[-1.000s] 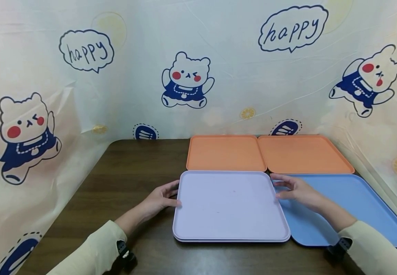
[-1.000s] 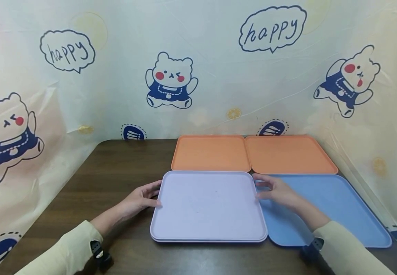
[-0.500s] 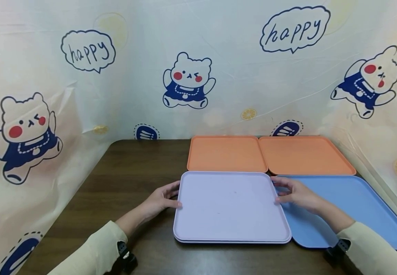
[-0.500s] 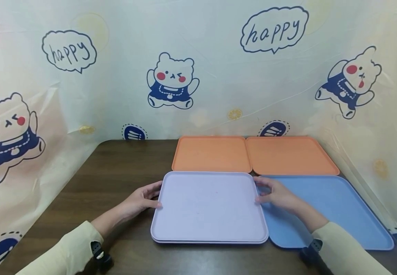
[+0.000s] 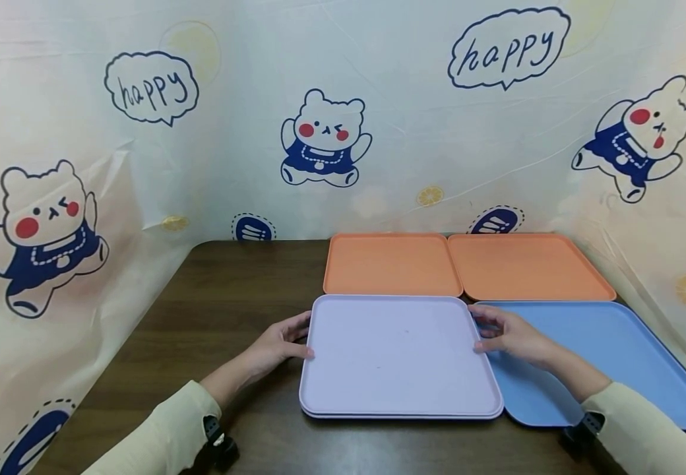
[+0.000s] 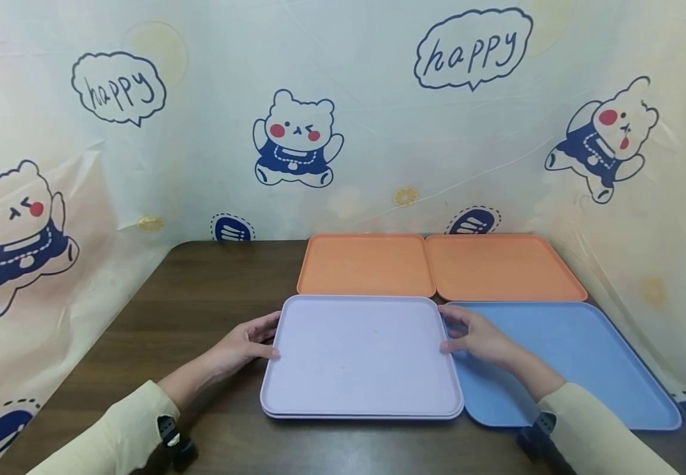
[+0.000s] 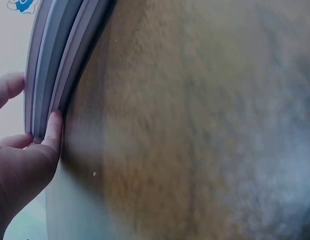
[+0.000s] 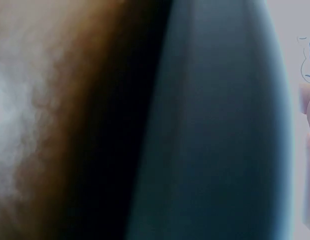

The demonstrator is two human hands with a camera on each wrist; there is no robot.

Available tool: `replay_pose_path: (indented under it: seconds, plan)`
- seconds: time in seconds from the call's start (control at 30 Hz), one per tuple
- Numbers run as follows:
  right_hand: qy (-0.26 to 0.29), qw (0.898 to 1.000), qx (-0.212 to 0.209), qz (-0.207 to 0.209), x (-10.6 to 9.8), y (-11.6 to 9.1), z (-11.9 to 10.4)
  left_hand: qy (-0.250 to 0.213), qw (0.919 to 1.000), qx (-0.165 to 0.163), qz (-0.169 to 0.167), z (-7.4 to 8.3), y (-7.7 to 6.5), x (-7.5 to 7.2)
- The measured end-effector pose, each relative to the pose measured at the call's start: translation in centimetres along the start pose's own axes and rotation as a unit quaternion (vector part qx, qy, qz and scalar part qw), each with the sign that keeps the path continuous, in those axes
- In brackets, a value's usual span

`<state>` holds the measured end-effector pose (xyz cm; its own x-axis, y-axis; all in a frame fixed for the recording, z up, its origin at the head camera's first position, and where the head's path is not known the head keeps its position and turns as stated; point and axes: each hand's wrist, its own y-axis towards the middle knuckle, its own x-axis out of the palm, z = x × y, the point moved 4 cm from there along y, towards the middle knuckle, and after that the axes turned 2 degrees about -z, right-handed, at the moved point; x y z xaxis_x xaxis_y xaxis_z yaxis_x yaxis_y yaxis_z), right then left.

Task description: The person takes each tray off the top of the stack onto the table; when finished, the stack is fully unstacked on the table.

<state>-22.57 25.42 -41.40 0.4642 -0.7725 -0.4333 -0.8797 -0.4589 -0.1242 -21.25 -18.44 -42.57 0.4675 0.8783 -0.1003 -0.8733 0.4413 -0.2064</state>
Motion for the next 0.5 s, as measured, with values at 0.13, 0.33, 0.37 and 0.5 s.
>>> replay_pose_path:
  seconds: [0.13,0.33,0.37,0.5]
  plan:
    - [-0.001,1.000,0.000,0.000,0.03,0.04,-0.03,0.015,0.9998,-0.004,0.013,0.02,-0.06,0.05]
    - [0.000,1.000,0.000,-0.002,-0.03,0.09,0.09,0.035,0.9987,-0.001,0.037,0.25,-0.09,0.22]
    - [0.001,1.000,0.000,-0.003,-0.03,0.09,0.10,0.036,0.9986,0.000,0.039,0.30,-0.10,0.26]
    - [0.000,1.000,-0.001,-0.004,-0.03,0.07,0.05,0.039,0.9982,0.005,0.045,0.64,-0.23,0.39]
